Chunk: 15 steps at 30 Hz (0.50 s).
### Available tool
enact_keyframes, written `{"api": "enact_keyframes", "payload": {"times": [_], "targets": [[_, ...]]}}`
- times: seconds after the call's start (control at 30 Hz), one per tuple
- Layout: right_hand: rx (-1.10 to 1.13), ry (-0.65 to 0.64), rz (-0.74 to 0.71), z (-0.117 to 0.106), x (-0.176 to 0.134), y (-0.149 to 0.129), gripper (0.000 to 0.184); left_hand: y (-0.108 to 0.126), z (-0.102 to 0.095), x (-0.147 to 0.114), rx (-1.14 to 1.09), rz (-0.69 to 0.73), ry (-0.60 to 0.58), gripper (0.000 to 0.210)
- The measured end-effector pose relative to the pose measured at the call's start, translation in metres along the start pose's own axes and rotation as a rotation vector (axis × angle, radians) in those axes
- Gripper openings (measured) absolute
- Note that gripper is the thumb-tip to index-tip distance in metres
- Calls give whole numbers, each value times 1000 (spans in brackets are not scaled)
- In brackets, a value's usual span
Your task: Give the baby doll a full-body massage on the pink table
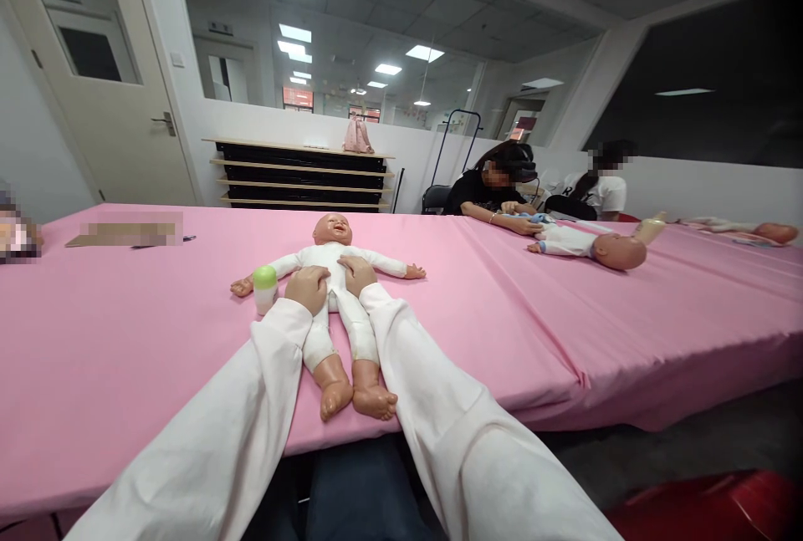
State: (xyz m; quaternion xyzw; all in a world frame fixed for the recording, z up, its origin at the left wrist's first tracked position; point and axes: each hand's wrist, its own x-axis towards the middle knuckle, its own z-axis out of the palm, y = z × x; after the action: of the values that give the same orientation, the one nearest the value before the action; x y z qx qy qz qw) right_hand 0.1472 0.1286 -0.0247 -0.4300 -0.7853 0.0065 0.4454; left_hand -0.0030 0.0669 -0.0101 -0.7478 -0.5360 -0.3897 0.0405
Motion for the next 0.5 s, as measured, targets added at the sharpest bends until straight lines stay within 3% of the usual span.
{"api": "enact_keyframes", "payload": {"times": [0.13,0.27,0.4,0.5], "targets": [[79,-60,-86,-1,0,1,37,-1,1,0,-18,109,-9,24],[108,-115,-123,-3,2,-1,40,-1,5,0,-182,278,-111,31],[100,-190,-51,-3,4,-2,47,-3,9,2,-244,235,-134,38],[61,-150,18,-1,4,-2,44,-5,11,3,-214,162,-130,38]]}}
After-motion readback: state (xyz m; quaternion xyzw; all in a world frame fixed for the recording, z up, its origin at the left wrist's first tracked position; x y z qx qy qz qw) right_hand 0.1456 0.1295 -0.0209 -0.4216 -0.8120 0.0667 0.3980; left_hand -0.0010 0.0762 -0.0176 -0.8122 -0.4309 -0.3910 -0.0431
